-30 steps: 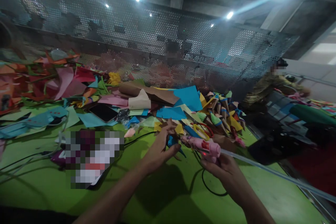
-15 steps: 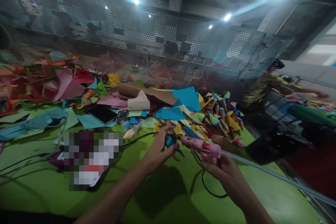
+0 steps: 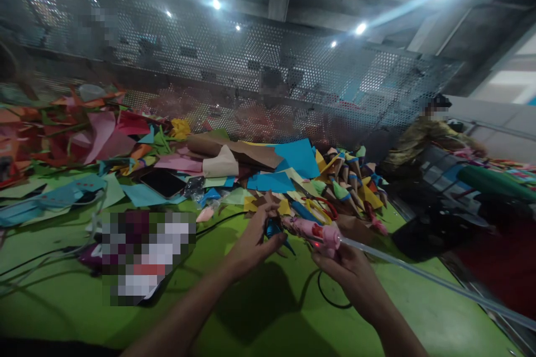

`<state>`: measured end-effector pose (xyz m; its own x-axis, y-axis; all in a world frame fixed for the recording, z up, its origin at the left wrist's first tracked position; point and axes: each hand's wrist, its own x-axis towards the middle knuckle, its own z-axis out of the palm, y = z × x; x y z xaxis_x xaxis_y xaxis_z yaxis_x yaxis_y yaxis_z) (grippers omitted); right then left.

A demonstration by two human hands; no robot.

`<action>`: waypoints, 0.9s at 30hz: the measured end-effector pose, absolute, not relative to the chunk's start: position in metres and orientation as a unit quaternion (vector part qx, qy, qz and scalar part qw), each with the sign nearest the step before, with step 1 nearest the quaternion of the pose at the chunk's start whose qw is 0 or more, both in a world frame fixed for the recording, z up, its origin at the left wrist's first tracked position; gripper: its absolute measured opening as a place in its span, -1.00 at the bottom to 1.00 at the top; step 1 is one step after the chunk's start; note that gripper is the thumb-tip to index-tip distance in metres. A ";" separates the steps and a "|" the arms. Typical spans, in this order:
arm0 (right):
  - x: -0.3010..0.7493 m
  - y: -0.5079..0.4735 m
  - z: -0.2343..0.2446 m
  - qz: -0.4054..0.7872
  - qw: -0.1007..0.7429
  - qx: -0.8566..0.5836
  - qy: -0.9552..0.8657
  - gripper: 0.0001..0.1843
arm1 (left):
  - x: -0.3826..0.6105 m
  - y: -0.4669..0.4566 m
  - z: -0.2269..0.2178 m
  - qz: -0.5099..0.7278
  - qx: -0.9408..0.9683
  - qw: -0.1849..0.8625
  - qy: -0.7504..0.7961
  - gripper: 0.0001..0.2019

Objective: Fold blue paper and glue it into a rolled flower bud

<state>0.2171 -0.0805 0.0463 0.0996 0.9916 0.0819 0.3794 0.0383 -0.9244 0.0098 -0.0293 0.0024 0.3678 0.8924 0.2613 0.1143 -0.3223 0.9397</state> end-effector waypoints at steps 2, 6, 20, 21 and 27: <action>0.216 -0.081 0.046 0.343 0.445 -0.601 -0.568 -0.58 | 0.009 -0.029 0.002 0.426 0.686 0.460 0.368 -0.38; 0.218 -0.082 0.045 0.357 0.466 -0.597 -0.547 -0.62 | 0.009 -0.029 0.003 0.422 0.688 0.462 0.368 -0.40; 0.223 -0.088 0.052 0.344 0.419 -0.602 -0.586 -0.64 | 0.010 -0.027 0.002 0.432 0.697 0.415 0.394 -0.44; 0.223 -0.088 0.051 0.344 0.414 -0.601 -0.590 -0.67 | 0.011 -0.027 0.002 0.433 0.697 0.415 0.394 -0.44; 0.224 -0.085 0.050 0.335 0.435 -0.603 -0.579 -0.69 | 0.010 -0.027 0.001 0.426 0.696 0.426 0.389 -0.40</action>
